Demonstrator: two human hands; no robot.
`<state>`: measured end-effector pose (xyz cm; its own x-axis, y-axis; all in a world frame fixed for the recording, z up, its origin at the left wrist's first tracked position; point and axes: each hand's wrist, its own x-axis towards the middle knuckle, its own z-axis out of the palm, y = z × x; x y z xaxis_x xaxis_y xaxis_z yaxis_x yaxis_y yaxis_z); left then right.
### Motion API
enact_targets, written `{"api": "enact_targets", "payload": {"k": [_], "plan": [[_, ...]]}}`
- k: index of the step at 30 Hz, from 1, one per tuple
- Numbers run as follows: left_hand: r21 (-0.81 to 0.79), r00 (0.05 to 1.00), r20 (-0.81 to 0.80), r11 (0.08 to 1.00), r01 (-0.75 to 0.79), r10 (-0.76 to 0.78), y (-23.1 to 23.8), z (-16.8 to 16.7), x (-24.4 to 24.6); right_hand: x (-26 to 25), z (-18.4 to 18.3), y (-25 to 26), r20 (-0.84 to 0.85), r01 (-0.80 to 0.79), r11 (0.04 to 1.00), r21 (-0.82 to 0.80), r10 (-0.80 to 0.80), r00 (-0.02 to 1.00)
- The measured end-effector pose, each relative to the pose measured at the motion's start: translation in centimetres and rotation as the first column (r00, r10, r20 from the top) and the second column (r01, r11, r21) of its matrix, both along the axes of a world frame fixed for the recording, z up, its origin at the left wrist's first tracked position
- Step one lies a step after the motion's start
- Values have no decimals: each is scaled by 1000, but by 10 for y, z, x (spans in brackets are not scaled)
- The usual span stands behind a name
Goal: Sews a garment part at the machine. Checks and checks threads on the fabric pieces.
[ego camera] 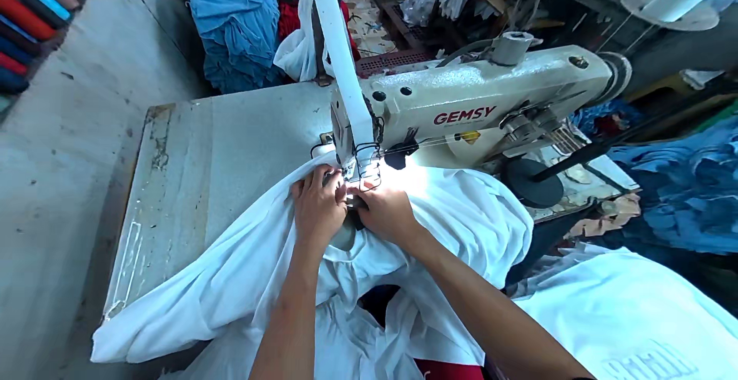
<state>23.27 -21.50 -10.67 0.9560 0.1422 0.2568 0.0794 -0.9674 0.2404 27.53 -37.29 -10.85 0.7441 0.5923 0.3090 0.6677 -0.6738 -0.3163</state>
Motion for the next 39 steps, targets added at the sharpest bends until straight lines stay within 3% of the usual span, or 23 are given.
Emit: {"api": "enact_targets", "payload": {"k": [9, 14, 18, 20, 24, 28, 34, 39], "plan": [[-22, 996, -48, 997, 73, -74, -4, -6, -38, 0, -11, -4, 120, 2, 1000, 2, -2, 993], [43, 996, -50, 996, 80, -78, -16, -4, -48, 19, -15, -16, 117, -149, 989, 7, 148, 982], [81, 999, -3, 996, 45, -45, -22, -7, -49, 41, -3, -31, 8, -236, 968, 86, 237, 972], [86, 999, 25, 996, 25, -27, -24, -8, -48, 25, 12, -36, -70, -175, 981, 81, 181, 981], [55, 999, -32, 998, 31, -29, -27, -1, -49, -27, 8, -28, -30, -106, 973, 203, 115, 993], [43, 999, 20, 998, 34, -35, -26, -6, -49, -28, -8, -19, 13, 76, 996, 49, -77, 997], [22, 998, -56, 999, 43, -42, -25, -3, -47, -15, -9, -16, 68, 14, 998, -59, -10, 998], [26, 999, -39, 999, 38, -37, -23, -4, -45, 7, -10, -15, 81, -85, 996, -19, 86, 993]]}}
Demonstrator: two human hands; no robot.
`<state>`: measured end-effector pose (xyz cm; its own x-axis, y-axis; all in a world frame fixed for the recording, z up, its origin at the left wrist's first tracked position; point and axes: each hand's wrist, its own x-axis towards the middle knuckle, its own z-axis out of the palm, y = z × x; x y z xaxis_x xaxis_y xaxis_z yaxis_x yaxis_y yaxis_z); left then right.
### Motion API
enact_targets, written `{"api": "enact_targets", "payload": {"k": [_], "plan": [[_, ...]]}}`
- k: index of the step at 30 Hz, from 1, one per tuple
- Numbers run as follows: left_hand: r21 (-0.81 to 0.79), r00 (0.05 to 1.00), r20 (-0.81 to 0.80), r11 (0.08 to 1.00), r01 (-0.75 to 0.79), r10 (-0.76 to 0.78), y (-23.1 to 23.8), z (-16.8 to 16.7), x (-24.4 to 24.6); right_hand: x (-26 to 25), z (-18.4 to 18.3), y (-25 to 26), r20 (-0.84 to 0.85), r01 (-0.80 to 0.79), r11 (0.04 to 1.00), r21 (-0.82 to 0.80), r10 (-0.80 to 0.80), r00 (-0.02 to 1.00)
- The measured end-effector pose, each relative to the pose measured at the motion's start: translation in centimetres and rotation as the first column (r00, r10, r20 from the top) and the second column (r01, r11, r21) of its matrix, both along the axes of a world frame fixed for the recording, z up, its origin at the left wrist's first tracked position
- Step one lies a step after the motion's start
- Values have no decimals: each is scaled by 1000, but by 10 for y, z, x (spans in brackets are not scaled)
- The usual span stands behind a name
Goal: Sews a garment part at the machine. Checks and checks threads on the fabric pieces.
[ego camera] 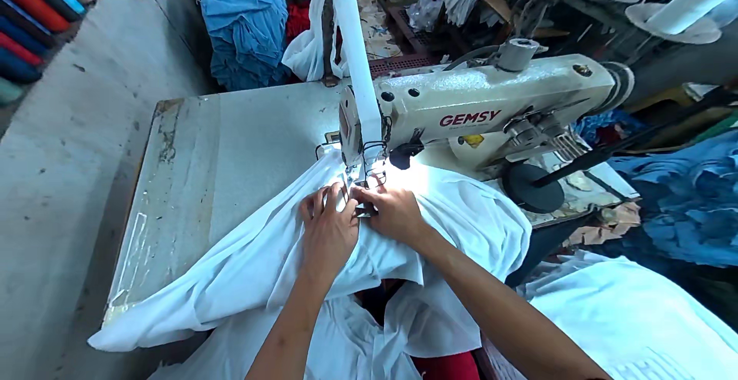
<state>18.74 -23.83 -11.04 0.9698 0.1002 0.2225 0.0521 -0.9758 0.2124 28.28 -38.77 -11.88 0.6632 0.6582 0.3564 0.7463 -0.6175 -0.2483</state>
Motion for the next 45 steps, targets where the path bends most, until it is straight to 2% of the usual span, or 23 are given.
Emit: {"api": "enact_targets", "payload": {"k": [4, 9, 14, 17, 20, 22, 24, 26, 31, 35, 39, 45], "plan": [[-1, 999, -32, 1000, 1, -1, -2, 3, 3, 1, 7, -6, -55, -7, 999, 53, 10, 998], [-14, 992, -117, 999, -39, 37, -1, 8, 3, -59, 16, -34, -127, 55, 996, 71, -45, 991], [6, 995, -62, 997, -74, 75, -10, 5, 2, -5, 19, -61, -129, 224, 970, -94, -235, 964], [15, 994, -26, 995, -102, 103, -15, 3, 4, -8, 51, -37, -272, 227, 933, -278, -303, 913], [-16, 995, -32, 995, -96, 96, -13, 3, 3, -39, 56, -5, -380, 123, 976, -179, -184, 906], [-46, 990, -115, 995, -83, 77, -10, 10, 2, -50, 39, 10, -316, 136, 981, -138, -174, 933], [-54, 978, -203, 997, -61, 49, -5, 14, 3, -48, 22, 16, -152, 192, 973, -124, -210, 966], [-60, 985, -171, 998, -26, 16, 1, 13, 5, -42, 15, 15, -68, 203, 973, -112, -212, 975], [-95, 989, -146, 995, 15, -29, 8, 14, 9, -26, 9, 5, -30, 104, 993, -56, -106, 994], [-57, 992, -120, 998, 21, -27, 8, 12, 13, -11, 11, 0, -63, 19, 996, -85, -24, 998], [-52, 993, -108, 997, -60, 54, -1, 16, 21, 4, 5, -1, -51, -16, 999, -50, 13, 999], [-118, 940, -90, 934, -337, 328, -31, 22, 26, 7, 0, -5, 1, -28, 999, -17, 28, 1000]]}}
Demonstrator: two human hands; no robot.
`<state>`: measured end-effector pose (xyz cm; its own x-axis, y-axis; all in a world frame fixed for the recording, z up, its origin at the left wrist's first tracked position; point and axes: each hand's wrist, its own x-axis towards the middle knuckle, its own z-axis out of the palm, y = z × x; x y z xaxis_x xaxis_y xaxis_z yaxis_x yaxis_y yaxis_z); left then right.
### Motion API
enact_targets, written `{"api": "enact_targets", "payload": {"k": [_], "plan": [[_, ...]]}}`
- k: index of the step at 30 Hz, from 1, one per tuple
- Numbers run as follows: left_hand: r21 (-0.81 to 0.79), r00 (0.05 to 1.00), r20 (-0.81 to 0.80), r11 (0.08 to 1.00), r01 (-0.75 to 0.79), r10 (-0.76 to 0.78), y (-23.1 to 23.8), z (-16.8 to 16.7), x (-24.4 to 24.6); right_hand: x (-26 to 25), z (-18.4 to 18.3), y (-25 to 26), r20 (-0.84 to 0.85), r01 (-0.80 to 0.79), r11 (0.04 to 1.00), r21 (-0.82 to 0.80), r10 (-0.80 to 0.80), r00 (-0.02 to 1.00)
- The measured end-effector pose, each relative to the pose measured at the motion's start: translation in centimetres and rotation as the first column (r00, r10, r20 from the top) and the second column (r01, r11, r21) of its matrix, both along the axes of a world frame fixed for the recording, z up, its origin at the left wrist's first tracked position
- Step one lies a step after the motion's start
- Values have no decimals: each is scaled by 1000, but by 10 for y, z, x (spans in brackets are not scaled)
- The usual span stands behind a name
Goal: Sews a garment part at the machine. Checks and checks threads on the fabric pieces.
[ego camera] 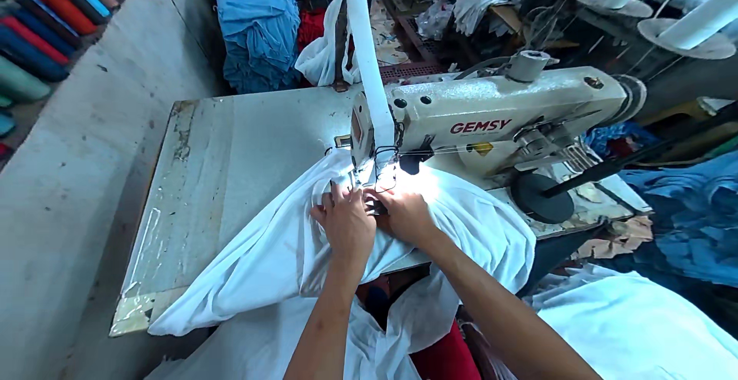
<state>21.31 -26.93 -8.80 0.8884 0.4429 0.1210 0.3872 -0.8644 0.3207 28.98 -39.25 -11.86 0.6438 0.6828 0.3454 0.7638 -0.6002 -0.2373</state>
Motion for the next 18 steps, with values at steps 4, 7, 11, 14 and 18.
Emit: {"api": "enact_targets", "payload": {"k": [4, 7, 11, 14, 18], "plan": [[47, 995, 97, 999, 19, -24, 10, -17, -3, -9, 1, -7, 9, -15, 999, 32, 15, 1000], [74, 990, 109, 994, 84, -92, 15, -20, -4, -14, 3, -6, 22, 31, 999, -9, -30, 999], [105, 975, 148, 983, 151, -165, 20, -23, -3, -13, 5, -2, 20, 60, 998, -29, -60, 998], [131, 965, 164, 974, 186, -206, 29, -25, 0, -13, 6, 3, 9, 86, 995, -51, -86, 996], [176, 933, 209, 950, 258, -293, 49, -30, 7, -15, 8, 12, 15, 117, 989, -90, -116, 993]]}}
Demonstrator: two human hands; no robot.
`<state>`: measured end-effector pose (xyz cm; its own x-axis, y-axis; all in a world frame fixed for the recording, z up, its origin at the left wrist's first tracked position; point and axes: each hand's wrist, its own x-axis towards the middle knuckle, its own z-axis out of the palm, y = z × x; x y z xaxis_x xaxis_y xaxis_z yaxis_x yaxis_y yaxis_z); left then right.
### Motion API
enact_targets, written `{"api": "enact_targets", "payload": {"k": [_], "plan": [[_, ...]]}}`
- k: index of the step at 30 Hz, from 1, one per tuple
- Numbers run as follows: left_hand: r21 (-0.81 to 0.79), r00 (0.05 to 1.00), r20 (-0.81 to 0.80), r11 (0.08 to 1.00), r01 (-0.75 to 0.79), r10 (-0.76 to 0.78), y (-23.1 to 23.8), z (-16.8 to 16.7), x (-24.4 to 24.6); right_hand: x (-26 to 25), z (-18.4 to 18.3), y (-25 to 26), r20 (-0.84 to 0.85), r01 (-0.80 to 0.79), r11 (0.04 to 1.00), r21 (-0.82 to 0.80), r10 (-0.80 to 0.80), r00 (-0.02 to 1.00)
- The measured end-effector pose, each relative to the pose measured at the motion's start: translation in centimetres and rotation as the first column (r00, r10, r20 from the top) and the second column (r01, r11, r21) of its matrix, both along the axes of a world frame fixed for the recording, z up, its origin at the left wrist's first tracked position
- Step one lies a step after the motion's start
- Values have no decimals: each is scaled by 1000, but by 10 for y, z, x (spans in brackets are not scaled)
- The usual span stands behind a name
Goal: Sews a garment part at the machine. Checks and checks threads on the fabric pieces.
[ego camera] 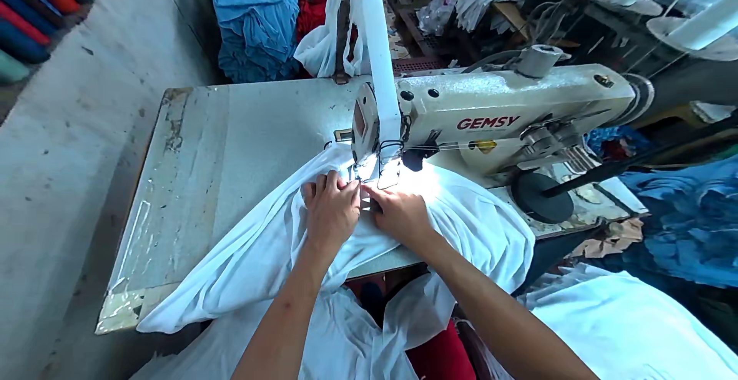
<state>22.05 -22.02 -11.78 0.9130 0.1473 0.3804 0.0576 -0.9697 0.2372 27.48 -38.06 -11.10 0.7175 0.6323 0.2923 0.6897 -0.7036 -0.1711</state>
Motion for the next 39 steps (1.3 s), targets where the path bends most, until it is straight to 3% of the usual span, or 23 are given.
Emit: {"api": "enact_targets", "payload": {"k": [5, 12, 16, 18, 20, 22, 23, 24, 27, 29, 33, 39], "plan": [[16, 985, 13, 985, 169, -170, 25, 2, 10, -7, 6, 11, -31, 42, 996, -83, -45, 999], [-21, 925, 52, 925, 378, -377, 61, 2, 40, -18, 25, 28, -216, 79, 971, -226, -128, 968], [19, 921, 51, 922, 387, -387, 70, 6, 52, -22, 25, 32, -228, 87, 976, -200, -132, 965], [32, 957, 23, 957, 289, -290, 58, 14, 42, -24, 21, 30, -193, 95, 987, -132, -120, 974], [-153, 984, 52, 972, 177, -171, 36, 27, 20, -23, 17, 26, -124, 108, 991, -77, -117, 985], [-509, 988, 109, 847, 150, -110, 17, 33, -1, -22, 14, 23, -65, 107, 994, -33, -109, 992], [-620, 990, 92, 771, 144, -111, 13, 30, -8, -21, 13, 23, -36, 102, 995, -24, -102, 994], [-633, 990, 64, 761, 139, -128, 12, 25, -12, -22, 13, 22, -26, 94, 995, -23, -95, 995], [-283, 973, 98, 931, 228, -209, 24, 6, -3, -24, 11, 22, -21, 78, 996, -38, -79, 997], [-115, 960, 128, 957, 265, -251, 31, 0, 12, -23, 14, 23, -55, 93, 993, -66, -97, 994], [-54, 974, 1, 972, 228, -229, 39, 12, 28, -19, 25, 26, -222, 86, 987, -136, -115, 968], [-59, 979, -138, 988, 142, -149, 46, 21, 52, -14, 16, 22, -139, 81, 996, -32, -85, 987]]}}
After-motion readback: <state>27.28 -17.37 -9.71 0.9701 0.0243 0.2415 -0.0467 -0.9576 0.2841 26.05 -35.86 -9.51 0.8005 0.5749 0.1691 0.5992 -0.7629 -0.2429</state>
